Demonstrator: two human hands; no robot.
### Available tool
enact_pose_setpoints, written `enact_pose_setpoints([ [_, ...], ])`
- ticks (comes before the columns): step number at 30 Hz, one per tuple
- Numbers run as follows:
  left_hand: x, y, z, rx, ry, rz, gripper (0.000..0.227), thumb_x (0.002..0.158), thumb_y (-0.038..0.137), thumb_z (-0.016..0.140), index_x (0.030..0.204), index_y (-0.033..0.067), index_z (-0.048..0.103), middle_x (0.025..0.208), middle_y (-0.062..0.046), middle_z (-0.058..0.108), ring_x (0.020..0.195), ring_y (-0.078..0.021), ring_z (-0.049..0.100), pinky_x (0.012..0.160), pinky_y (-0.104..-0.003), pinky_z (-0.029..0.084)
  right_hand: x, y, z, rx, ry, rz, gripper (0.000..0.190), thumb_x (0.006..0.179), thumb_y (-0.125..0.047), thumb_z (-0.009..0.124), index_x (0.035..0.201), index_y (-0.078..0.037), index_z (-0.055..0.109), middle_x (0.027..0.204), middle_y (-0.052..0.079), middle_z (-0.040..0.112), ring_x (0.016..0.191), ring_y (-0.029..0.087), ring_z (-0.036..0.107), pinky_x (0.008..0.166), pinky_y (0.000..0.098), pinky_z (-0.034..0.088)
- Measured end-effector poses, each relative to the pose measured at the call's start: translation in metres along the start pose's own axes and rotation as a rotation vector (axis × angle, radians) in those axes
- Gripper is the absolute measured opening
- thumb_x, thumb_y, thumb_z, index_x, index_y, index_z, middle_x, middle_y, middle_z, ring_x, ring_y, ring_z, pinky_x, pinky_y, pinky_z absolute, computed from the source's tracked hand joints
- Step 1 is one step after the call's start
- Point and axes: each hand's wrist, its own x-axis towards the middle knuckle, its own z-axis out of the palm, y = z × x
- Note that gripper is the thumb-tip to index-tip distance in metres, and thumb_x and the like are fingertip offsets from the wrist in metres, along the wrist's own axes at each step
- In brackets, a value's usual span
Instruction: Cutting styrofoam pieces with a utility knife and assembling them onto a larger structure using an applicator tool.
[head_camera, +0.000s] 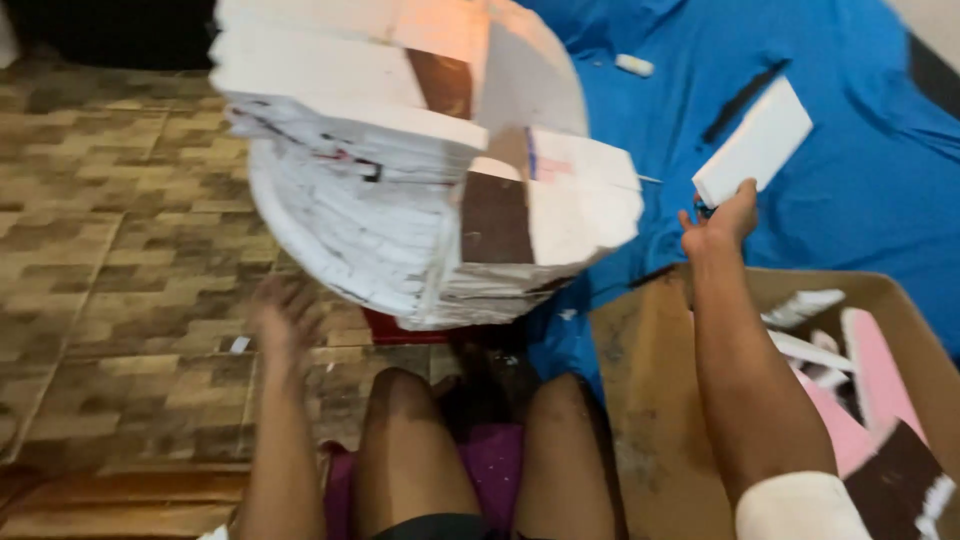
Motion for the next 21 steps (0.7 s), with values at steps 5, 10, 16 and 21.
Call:
enact_pose_setpoints([
  [5,0.021,0.012,0.050,0.046,-0.021,-0.110,0.103,0.095,0.080,0.050,0.164,0.0155,0.009,0.160,-0.034,0.022,0.142,-0.0590,0.036,0.107,-0.080,0.027,0.080,0.087,0.004,-0.041,0.171,-0.065,0.070,0.081,-0.055,0.076,0.131,-0.007,0.062,0.122,0.025,0.062,0.098,0.049,0.070,0.084,0.0626,0.056],
  [10,0.055,-0.009,0.060,-0.103,0.042,-0.209,0.110,0.088,0.087,0.045,0.162,0.0085,0.024,0.156,-0.034,0.028,0.142,-0.0591,0.034,0.112,-0.076,0.026,0.046,0.102,0.011,-0.011,0.182,0.020,0.073,0.083,-0.048,0.079,0.132,0.003,0.061,0.126,0.031,0.061,0.105,0.047,0.070,0.088,0.0587,0.063],
  [16,0.065,-0.025,0.069,-0.370,0.039,-0.204,0.089,0.091,0.075,0.061,0.150,0.0083,0.048,0.149,-0.022,0.053,0.137,-0.0408,0.052,0.116,-0.055,0.041,0.041,0.106,0.012,-0.179,0.090,0.038,0.074,0.082,-0.054,0.083,0.127,0.001,0.063,0.109,0.026,0.066,0.092,0.041,0.072,0.077,0.0555,0.068],
  [21,0.073,-0.033,0.066,-0.515,0.063,-0.203,0.075,0.091,0.069,0.063,0.139,0.0116,0.059,0.138,-0.016,0.064,0.124,-0.0338,0.065,0.105,-0.051,0.054,0.059,0.108,0.008,-0.299,0.047,0.042,0.072,0.086,-0.060,0.076,0.128,-0.003,0.063,0.113,0.016,0.065,0.099,0.028,0.068,0.082,0.0468,0.066],
])
